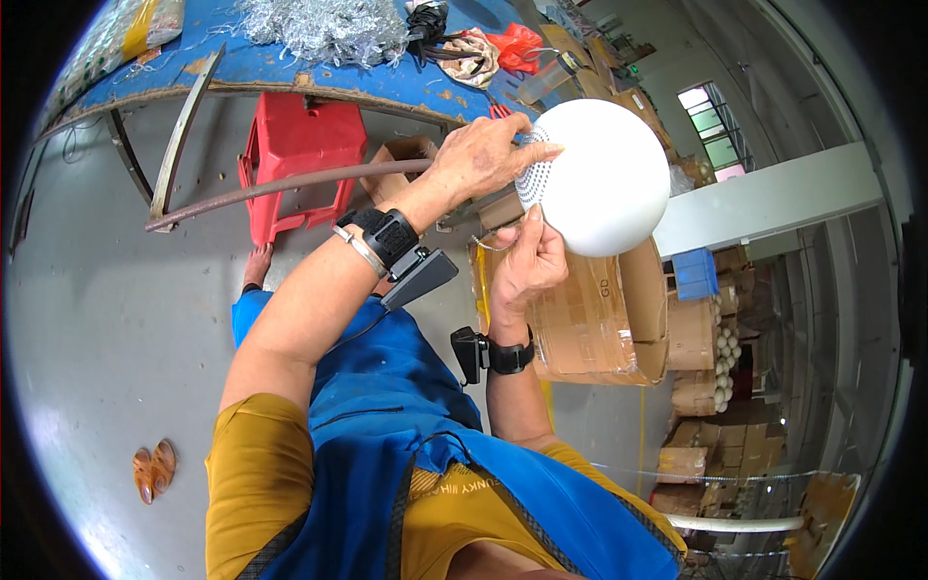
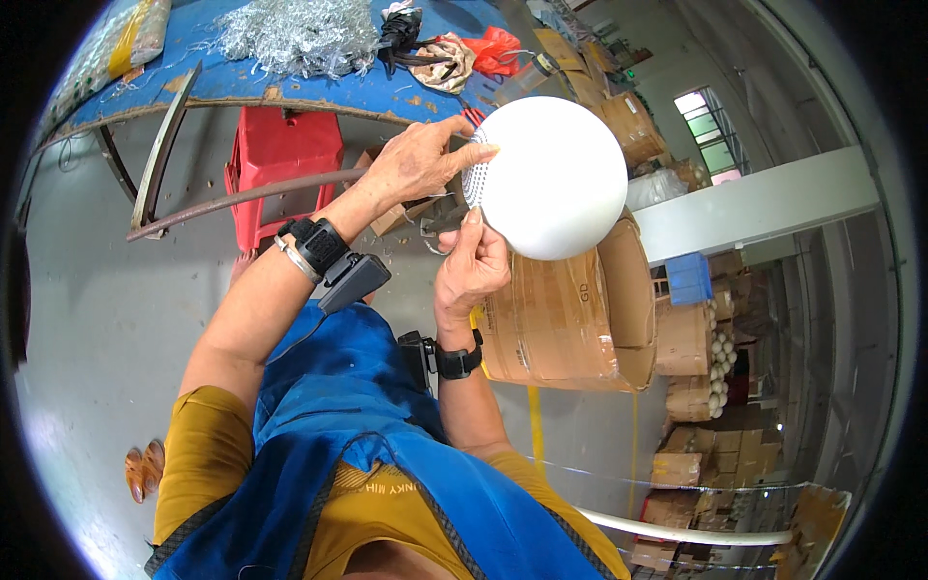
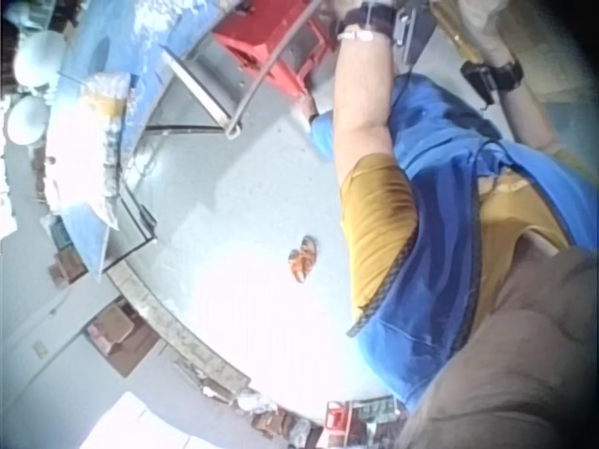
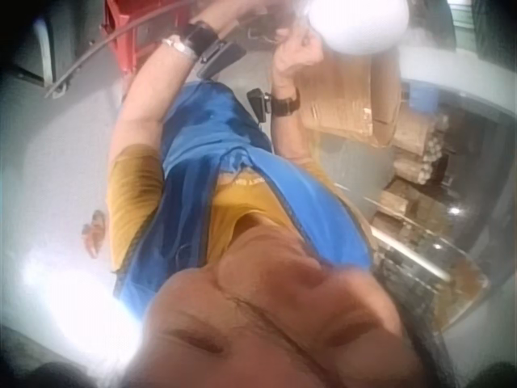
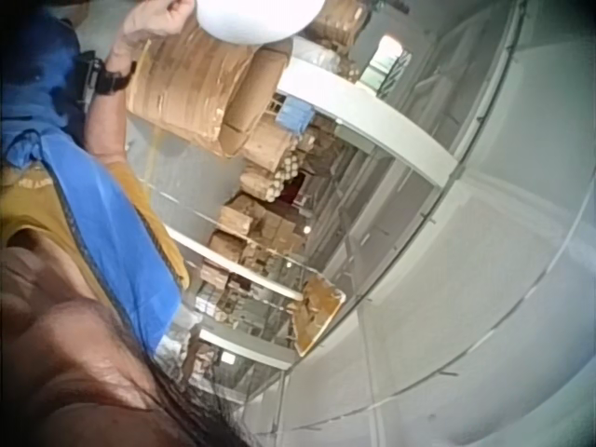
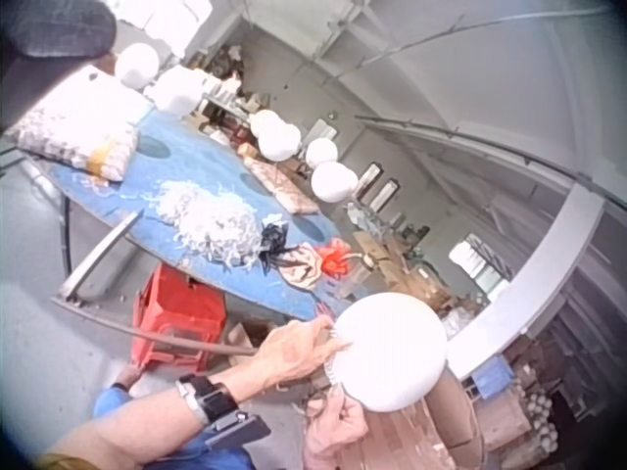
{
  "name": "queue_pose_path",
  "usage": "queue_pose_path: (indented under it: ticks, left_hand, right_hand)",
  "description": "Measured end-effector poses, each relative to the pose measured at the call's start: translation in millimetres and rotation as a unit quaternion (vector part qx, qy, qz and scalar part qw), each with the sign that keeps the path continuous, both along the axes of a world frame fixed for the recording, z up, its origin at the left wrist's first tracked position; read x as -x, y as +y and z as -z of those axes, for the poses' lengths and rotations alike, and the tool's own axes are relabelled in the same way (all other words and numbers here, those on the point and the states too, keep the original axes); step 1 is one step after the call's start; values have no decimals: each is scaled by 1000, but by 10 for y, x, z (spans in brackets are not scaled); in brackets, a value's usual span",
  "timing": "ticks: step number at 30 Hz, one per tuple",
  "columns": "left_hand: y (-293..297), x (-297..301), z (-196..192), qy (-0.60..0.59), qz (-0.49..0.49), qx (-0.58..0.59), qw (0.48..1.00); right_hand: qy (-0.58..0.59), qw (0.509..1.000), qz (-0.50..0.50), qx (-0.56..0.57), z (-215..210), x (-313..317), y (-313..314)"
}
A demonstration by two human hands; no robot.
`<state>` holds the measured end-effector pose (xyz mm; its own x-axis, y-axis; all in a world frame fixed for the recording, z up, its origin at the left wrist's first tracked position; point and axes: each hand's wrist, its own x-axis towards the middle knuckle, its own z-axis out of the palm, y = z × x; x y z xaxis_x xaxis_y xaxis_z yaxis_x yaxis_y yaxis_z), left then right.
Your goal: Decorating white foam spheres by attaching strings of beads and silver tinsel decorations.
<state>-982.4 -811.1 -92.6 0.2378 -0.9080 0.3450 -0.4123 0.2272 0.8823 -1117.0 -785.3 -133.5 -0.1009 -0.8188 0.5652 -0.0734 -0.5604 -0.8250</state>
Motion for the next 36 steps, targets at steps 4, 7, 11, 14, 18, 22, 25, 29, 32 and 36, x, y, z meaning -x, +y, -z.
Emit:
queue_pose_path:
  ticks: [4, 7, 11, 14, 18, 22, 25, 29, 32, 36]
  left_hand:
    - [3, -67, -24, -1, 58, 2, 998]
    - [8, -124, -20, 59, 127, 24, 990]
    - [29, -114, 12, -80, 74, 113, 988]
    - [-2, -77, 35, -21, 70, 87, 994]
    - [-30, -81, 50, 5, 41, 91, 995]
    - [-44, -74, 36, -2, 0, 134, 991]
    - [-54, -63, 40, 6, -5, 130, 991]
    - [-109, -13, 140, -5, -46, 144, 989]
    - [-83, -2, 113, -14, -58, 150, 987]
    - [-63, 18, 93, -2, -64, 140, 988]
  right_hand:
    - [7, 1000, 14, -6, -17, -8, 4]
    - [10, 1000, 24, -5, -29, -26, 37]
    - [5, 1000, 11, -4, -24, -12, 29]
    - [4, 1000, -7, -2, -27, -8, 86]
    - [4, 997, -72, -29, -92, 33, 237]
    - [1, 994, -100, -50, -117, 166, 329]
    - [-6, 997, -74, -9, -168, 233, 228]
    - [22, 998, -53, 10, -72, 240, 134]
    - [13, 999, -37, 18, -18, 204, 67]
    - [-7, 1000, -24, 13, 34, 137, -4]
